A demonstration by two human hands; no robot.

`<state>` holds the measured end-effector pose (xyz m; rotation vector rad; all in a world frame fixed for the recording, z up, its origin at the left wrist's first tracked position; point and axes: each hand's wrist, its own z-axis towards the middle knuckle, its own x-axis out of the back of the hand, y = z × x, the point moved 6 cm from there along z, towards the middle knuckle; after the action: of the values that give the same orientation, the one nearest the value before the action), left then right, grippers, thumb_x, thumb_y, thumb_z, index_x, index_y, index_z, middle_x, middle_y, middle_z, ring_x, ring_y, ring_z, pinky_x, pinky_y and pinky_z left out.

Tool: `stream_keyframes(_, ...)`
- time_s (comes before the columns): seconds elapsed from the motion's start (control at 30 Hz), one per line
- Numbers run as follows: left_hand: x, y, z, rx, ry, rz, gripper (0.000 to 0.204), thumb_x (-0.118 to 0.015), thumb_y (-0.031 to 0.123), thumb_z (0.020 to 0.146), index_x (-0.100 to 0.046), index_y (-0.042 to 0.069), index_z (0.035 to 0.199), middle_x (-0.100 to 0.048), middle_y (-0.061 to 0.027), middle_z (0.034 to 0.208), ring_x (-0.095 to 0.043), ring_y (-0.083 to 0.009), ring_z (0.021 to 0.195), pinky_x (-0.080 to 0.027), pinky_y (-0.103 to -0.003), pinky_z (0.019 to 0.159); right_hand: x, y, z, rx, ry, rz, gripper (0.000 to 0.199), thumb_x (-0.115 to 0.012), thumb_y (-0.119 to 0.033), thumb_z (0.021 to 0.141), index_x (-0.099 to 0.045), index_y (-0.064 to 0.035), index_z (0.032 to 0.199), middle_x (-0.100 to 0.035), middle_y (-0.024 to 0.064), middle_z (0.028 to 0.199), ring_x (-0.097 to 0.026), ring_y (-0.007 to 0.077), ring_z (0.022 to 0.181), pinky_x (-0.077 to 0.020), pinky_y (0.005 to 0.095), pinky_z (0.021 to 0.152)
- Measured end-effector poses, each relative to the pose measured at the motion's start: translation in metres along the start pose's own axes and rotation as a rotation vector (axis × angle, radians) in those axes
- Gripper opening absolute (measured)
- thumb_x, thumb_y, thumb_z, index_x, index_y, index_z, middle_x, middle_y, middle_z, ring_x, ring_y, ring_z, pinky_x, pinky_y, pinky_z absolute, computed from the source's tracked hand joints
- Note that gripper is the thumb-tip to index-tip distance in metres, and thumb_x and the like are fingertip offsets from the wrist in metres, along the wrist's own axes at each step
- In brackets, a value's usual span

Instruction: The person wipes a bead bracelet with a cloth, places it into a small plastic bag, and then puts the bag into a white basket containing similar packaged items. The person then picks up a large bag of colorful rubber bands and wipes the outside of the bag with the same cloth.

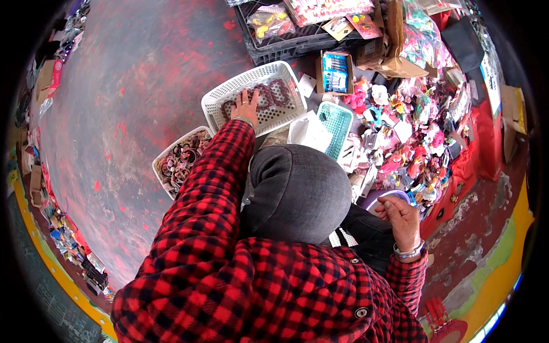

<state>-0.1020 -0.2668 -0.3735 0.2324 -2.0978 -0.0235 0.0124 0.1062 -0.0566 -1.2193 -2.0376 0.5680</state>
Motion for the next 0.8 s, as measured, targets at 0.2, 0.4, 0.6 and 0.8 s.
stream_keyframes(0.2,-0.003,-0.020,-0.026,0.352,-0.070,-0.334,0.040,-0.044,0.013,0.083,-0.046,-0.002,0.120,-0.045,-0.0202,0.126,-0.050,-0.0336,0.110,-0.042,-0.036,0.092,-0.001,0.002,-0.003,-0.013,0.022,0.038,0.023,-0.050,-0.014,0.090,-0.060,0.0048,0.100,-0.062,0.0058,0.079,-0.055,0.0094,0.068,-0.0448,0.0211,0.063)
stream_keyframes(0.4,-0.113,-0.038,0.008,-0.065,-0.318,0.131,0.031,-0.041,0.015,0.083,-0.067,0.002,0.090,-0.064,-0.0186,0.093,-0.062,-0.0295,0.088,-0.049,-0.040,0.078,-0.001,-0.001,-0.005,-0.005,0.008,0.024,0.022,-0.049,-0.013,0.090,-0.060,0.0044,0.100,-0.061,0.0055,0.079,-0.054,0.0090,0.068,-0.0441,0.0208,0.063)
stream_keyframes(0.6,-0.089,-0.043,-0.003,0.225,-0.228,-0.138,0.032,-0.042,0.017,0.081,-0.065,0.000,0.093,-0.062,-0.0196,0.099,-0.061,-0.0315,0.093,-0.048,-0.040,0.081,-0.001,-0.003,-0.003,0.001,0.001,0.008,0.022,-0.049,-0.013,0.090,-0.060,0.0042,0.100,-0.061,0.0052,0.078,-0.054,0.0086,0.067,-0.0437,0.0205,0.062)
stream_keyframes(0.8,-0.056,-0.038,-0.018,0.225,-0.214,-0.116,0.032,-0.043,0.018,0.080,-0.062,0.001,0.099,-0.058,-0.0207,0.107,-0.057,-0.0364,0.097,-0.046,-0.042,0.085,0.000,-0.003,-0.005,0.018,-0.012,-0.001,0.022,-0.049,-0.011,0.090,-0.060,0.0042,0.100,-0.061,0.0049,0.077,-0.054,0.0086,0.067,-0.0437,0.0205,0.061)
